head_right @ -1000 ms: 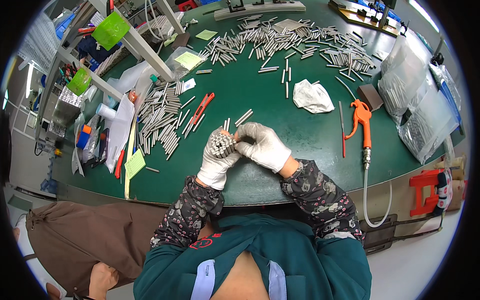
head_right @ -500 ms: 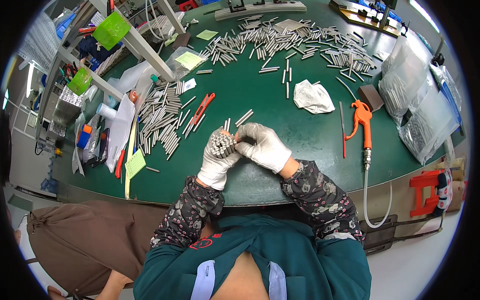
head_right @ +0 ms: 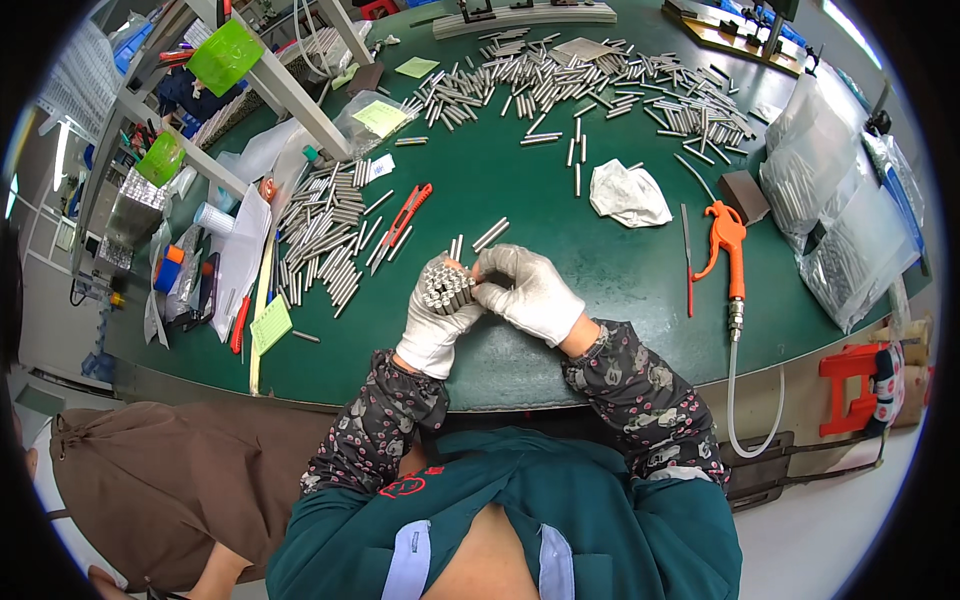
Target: The recorder is manually inserting small metal pins into a circular assembly jig at a factory workbench and then uses a sanding block to level or deburr them.
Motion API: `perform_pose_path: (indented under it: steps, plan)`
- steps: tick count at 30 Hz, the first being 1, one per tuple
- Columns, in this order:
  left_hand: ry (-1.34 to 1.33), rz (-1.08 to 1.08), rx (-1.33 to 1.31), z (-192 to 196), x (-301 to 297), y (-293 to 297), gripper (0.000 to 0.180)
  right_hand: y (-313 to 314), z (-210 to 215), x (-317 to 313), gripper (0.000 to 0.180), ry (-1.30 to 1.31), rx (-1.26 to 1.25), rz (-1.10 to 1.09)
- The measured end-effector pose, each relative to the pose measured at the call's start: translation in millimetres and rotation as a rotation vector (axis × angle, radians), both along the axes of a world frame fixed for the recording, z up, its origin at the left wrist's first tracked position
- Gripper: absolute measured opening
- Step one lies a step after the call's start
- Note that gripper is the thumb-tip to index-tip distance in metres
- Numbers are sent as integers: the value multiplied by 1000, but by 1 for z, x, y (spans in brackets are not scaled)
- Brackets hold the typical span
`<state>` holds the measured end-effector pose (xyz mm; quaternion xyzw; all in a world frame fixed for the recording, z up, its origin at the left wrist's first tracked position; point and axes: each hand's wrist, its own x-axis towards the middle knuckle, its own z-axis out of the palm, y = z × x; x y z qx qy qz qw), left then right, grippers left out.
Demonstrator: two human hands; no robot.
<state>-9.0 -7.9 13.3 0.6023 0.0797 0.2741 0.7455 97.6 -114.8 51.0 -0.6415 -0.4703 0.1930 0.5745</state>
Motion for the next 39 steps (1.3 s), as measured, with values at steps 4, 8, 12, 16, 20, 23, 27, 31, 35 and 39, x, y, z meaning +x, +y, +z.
perform_pose_path:
  steps: [4,8,12,16,20,23,27,31,35,39]
  plan:
    - [-32,16,-17,-1,0,-2,50,-2,2,-2,19,113,-20,32]
    - [-62,142,206,-6,3,-1,45,1,6,-18,33,93,-26,-77]
    - [-160,176,249,-17,6,1,45,13,5,-37,41,-7,-68,-319]
    - [-129,136,264,-12,4,1,49,15,-4,-35,44,-13,-4,-247]
    - [-196,117,236,-7,5,-1,40,11,-4,-36,43,10,24,-240]
    - [-165,69,-33,-4,7,-1,19,8,-4,-34,49,32,25,-182]
    - [-139,83,-309,2,9,-3,22,5,0,-31,42,46,31,-119]
    - [-167,-70,-268,-9,6,6,26,5,-3,-29,37,38,94,-114]
    - [-188,-209,-877,2,6,9,18,7,-6,-27,39,45,73,-98]
    - [-141,-10,-386,-15,8,6,16,8,-2,-30,45,137,41,-105]
